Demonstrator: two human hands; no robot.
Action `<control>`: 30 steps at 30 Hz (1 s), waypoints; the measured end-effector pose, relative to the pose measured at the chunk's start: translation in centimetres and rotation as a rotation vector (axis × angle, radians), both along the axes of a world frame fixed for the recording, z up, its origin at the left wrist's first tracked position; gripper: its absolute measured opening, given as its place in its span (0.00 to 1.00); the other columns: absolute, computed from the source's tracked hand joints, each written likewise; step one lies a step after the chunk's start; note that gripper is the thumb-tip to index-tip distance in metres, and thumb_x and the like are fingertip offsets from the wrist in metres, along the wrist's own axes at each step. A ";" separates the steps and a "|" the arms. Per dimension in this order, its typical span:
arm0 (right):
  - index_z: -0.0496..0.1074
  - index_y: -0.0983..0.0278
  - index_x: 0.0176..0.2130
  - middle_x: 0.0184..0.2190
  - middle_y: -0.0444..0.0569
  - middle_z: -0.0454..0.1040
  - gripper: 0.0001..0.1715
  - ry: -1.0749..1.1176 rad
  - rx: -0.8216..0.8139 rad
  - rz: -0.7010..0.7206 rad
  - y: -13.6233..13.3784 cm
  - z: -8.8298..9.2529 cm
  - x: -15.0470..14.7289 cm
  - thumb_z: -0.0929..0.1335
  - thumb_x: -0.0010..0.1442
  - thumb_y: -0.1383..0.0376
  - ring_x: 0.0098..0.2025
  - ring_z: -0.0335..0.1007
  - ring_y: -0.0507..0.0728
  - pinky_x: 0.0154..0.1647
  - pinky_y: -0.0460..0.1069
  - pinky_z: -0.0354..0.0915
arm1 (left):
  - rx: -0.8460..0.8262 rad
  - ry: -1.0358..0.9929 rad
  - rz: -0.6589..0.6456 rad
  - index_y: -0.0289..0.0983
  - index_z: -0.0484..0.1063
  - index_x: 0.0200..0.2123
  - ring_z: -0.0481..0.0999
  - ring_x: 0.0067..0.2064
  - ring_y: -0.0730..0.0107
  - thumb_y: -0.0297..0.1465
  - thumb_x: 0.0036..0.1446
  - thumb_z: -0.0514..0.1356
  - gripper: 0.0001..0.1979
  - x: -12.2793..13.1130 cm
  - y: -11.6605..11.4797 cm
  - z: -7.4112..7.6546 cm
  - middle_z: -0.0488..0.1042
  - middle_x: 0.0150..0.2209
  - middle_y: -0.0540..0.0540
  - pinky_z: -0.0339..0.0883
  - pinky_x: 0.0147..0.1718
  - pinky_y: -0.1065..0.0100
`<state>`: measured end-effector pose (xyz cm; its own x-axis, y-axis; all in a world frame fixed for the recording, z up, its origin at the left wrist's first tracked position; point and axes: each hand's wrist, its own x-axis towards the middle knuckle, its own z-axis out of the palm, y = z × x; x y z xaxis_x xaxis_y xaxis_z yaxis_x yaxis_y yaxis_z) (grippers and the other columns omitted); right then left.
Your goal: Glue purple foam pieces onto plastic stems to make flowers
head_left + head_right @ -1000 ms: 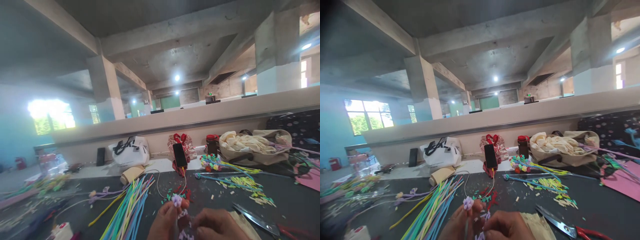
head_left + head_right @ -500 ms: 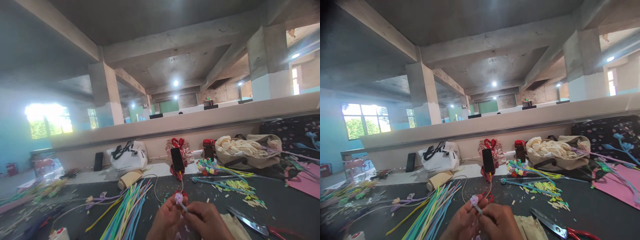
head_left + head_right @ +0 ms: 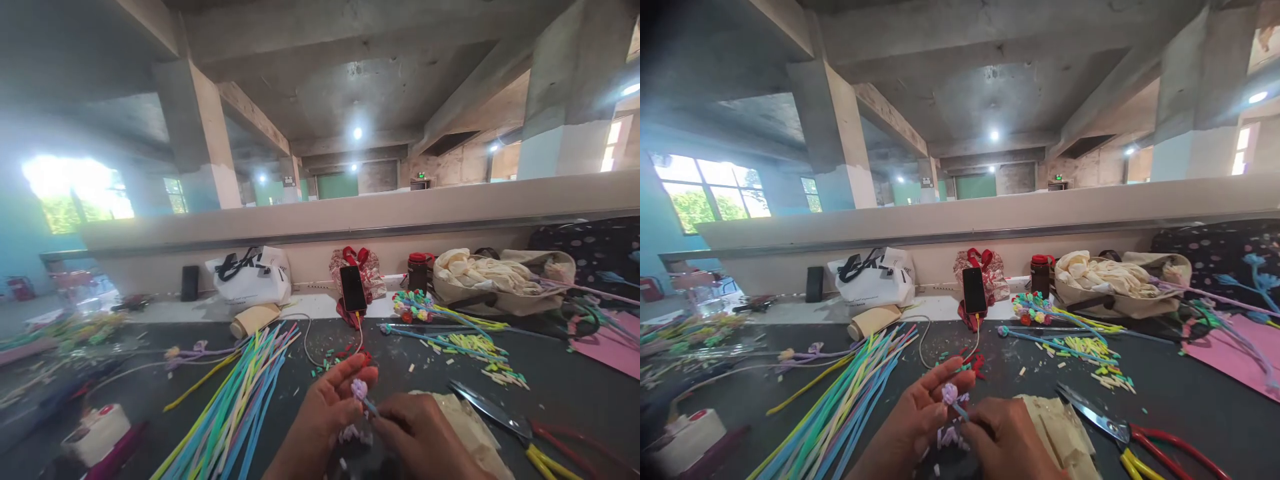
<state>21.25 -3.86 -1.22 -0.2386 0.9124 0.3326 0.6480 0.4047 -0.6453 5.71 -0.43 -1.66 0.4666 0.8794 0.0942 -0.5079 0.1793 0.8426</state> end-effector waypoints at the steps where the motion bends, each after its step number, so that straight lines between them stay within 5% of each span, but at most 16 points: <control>1: 0.72 0.67 0.21 0.17 0.42 0.69 0.14 -0.001 -0.011 0.009 -0.1 0.1 -0.1 0.63 0.53 0.65 0.21 0.63 0.49 0.21 0.41 0.52 | -0.015 0.007 0.008 0.37 0.70 0.43 0.71 0.42 0.61 0.29 0.33 0.69 0.29 -0.1 -0.3 0.2 0.73 0.43 0.39 0.62 0.40 0.65; 7: 0.73 0.67 0.22 0.17 0.40 0.64 0.14 0.118 -0.152 0.120 -0.6 0.5 -0.6 0.63 0.52 0.65 0.21 0.58 0.48 0.21 0.41 0.51 | -0.034 0.030 0.018 0.37 0.74 0.37 0.74 0.34 0.65 0.28 0.31 0.69 0.23 -0.5 -1.5 1.3 0.76 0.37 0.42 0.63 0.35 0.66; 14: 0.72 0.68 0.21 0.16 0.40 0.61 0.16 0.342 -0.306 0.215 0.0 -1.1 -0.4 0.64 0.52 0.60 0.20 0.54 0.48 0.20 0.42 0.51 | -0.028 0.044 0.028 0.36 0.76 0.32 0.74 0.34 0.63 0.27 0.30 0.69 0.18 -0.6 -1.8 1.6 0.77 0.32 0.42 0.63 0.35 0.65; 30: 0.69 0.68 0.20 0.14 0.40 0.57 0.22 0.335 -0.345 0.232 -0.2 -0.6 -0.5 0.63 0.52 0.54 0.18 0.50 0.47 0.17 0.42 0.45 | 0.008 0.124 0.023 0.34 0.75 0.26 0.72 0.28 0.67 0.30 0.31 0.68 0.13 -0.5 -1.5 1.6 0.77 0.27 0.44 0.61 0.28 0.69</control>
